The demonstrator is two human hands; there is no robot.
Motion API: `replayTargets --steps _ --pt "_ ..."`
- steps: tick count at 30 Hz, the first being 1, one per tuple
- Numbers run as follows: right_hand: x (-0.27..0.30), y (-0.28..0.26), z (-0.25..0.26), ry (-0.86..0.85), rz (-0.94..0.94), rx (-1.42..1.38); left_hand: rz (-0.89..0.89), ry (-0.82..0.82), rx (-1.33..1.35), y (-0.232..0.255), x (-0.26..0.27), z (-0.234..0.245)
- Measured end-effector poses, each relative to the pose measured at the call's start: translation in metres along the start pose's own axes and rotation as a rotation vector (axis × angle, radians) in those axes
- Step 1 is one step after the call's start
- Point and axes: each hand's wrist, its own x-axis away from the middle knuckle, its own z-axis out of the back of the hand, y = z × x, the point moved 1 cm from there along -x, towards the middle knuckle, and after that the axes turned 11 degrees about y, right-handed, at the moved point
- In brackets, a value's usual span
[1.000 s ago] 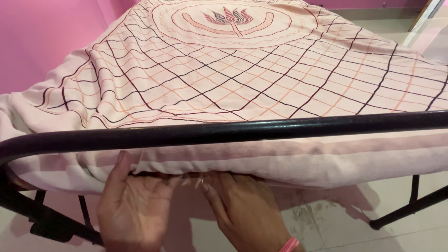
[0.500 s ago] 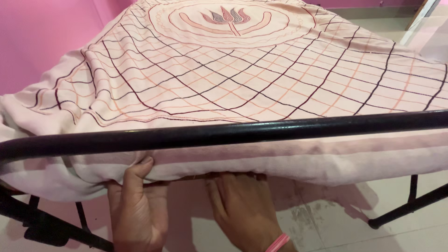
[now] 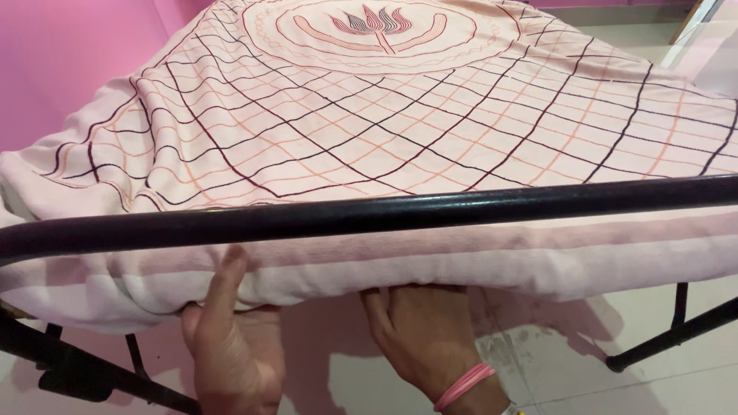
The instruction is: The person tucks a patterned bedsheet under the mattress of a metal-framed bed. They work along the side and corner edges, pulling the fabric taut and smoothing it to secure it under the mattress.
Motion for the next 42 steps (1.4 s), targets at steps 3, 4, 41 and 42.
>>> replayTargets --steps 3,4,41,42 --pt "0.007 0.013 0.006 -0.146 0.08 0.024 -0.027 0.011 -0.073 -0.003 0.003 -0.004" --pt "0.013 0.018 0.008 -0.178 0.048 0.038 -0.027 0.035 -0.094 -0.002 0.001 -0.003" --pt "0.038 0.09 0.089 -0.539 0.075 -0.352 0.863 -0.397 0.03 -0.059 0.054 -0.011" --pt "0.041 0.091 0.088 -0.543 0.038 -0.367 0.813 -0.281 -0.063 -0.059 0.059 -0.018"
